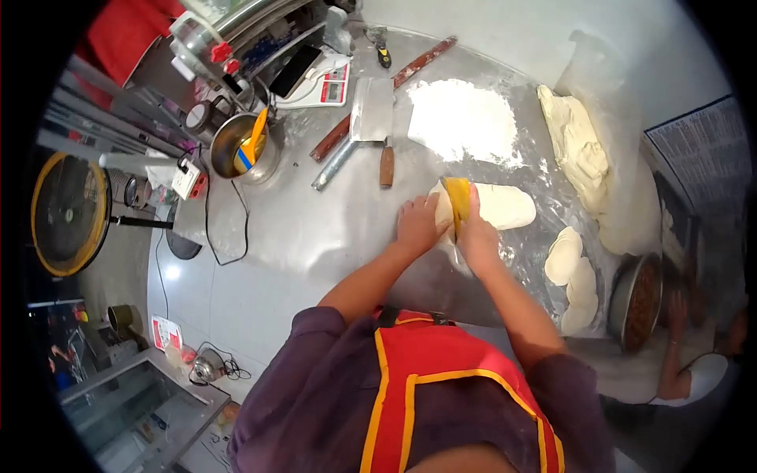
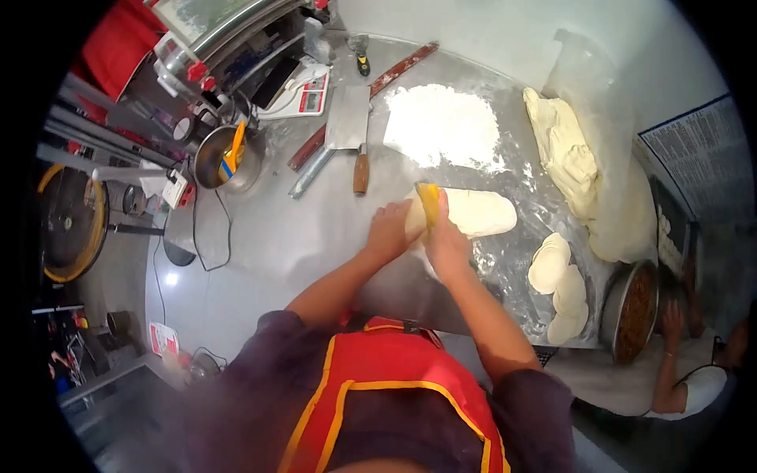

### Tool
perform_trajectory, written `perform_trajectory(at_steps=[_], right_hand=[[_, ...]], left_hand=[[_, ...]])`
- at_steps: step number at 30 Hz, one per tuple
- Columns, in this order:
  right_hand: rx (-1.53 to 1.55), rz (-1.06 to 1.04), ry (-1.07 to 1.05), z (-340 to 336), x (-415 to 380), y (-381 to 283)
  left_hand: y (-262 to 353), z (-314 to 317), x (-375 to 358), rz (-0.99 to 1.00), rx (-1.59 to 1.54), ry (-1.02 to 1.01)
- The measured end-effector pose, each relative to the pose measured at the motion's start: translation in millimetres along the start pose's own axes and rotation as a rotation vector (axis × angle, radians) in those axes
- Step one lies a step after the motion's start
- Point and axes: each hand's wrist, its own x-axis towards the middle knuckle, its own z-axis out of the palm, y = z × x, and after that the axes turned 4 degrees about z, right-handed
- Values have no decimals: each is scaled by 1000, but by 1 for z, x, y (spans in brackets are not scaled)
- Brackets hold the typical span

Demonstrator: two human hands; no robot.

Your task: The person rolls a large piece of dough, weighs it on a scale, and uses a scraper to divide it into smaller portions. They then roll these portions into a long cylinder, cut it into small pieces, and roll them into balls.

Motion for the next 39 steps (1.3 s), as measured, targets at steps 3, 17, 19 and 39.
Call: perform_trajectory(at_steps=[3,17,19,39], right_hand=[[-42,-41,31,12,31,2],[589,368,238,-31,-189,27],[623,542,361,-11,-257,43],[612,1960,1337,363,-821,-234]], left_hand=[[-15,13,6,69,-58,63],[-86,-12,49,-425,-1193,-486],[-45,-3,42,-481,-1261,-598],[170,127,-606,-228,-577,-2298]])
